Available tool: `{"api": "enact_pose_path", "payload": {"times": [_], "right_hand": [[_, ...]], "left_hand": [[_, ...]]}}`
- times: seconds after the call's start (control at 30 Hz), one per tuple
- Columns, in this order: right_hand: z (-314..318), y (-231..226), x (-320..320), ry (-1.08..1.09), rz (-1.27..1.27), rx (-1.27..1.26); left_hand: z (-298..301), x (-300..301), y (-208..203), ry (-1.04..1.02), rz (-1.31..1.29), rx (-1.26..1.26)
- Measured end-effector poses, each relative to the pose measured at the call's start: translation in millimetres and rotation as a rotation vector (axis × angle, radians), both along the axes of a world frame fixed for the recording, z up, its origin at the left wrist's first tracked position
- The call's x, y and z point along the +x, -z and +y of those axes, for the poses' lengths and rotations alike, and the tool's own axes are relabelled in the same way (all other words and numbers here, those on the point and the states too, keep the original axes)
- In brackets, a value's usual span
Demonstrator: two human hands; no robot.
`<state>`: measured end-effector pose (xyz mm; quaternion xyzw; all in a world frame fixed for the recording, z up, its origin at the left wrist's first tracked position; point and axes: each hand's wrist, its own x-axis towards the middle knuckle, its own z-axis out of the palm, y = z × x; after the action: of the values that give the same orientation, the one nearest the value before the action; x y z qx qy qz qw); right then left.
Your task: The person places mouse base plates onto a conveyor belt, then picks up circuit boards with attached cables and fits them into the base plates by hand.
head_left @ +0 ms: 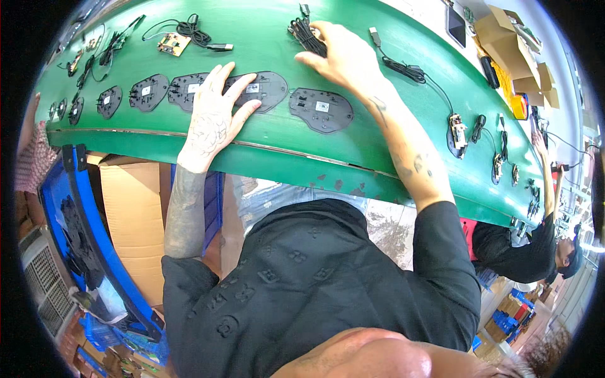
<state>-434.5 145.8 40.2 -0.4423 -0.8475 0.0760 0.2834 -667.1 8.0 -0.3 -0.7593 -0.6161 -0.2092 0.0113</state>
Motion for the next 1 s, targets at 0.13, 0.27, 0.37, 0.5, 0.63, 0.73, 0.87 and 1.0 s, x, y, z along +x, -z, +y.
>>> {"api": "enact_pose_path", "payload": {"times": [0.13,0.27,0.37,0.5,0.63,0.73,0.87,1.0], "right_hand": [[35.7,-23.6,5.7,-0.026,-0.053,-0.347],[97.4,-26.4,48.7,0.003,0.564,-0.544],[113.3,-7.0,56.0,0.197,0.179,0.438],[26.5,-8.7,-3.6,0.022,0.067,0.045],[29.2,22.8,-5.8,-0.097,-0.191,0.273],[22.9,-7.8,14.0,-0.098,0.082,-0.012],[-6.6,-36.4,50.6,0.017,0.213,-0.114],[-28.2,-23.4,97.1,0.01,0.497,-0.321]], "left_hand": [[-3.5,-3.7,-1.3,-0.016,-0.037,0.047],[7.2,12.1,-10.5,0.075,-0.138,0.087],[15.1,29.4,-15.2,0.191,-0.171,0.113],[13.0,44.3,-10.7,0.278,-0.113,0.018],[18.5,58.0,0.5,0.312,-0.102,0.043],[23.7,70.0,-2.0,0.309,-0.097,0.062],[25.8,88.3,-1.7,0.342,-0.076,0.077],[30.9,108.6,-6.4,0.352,-0.168,0.079]]}}
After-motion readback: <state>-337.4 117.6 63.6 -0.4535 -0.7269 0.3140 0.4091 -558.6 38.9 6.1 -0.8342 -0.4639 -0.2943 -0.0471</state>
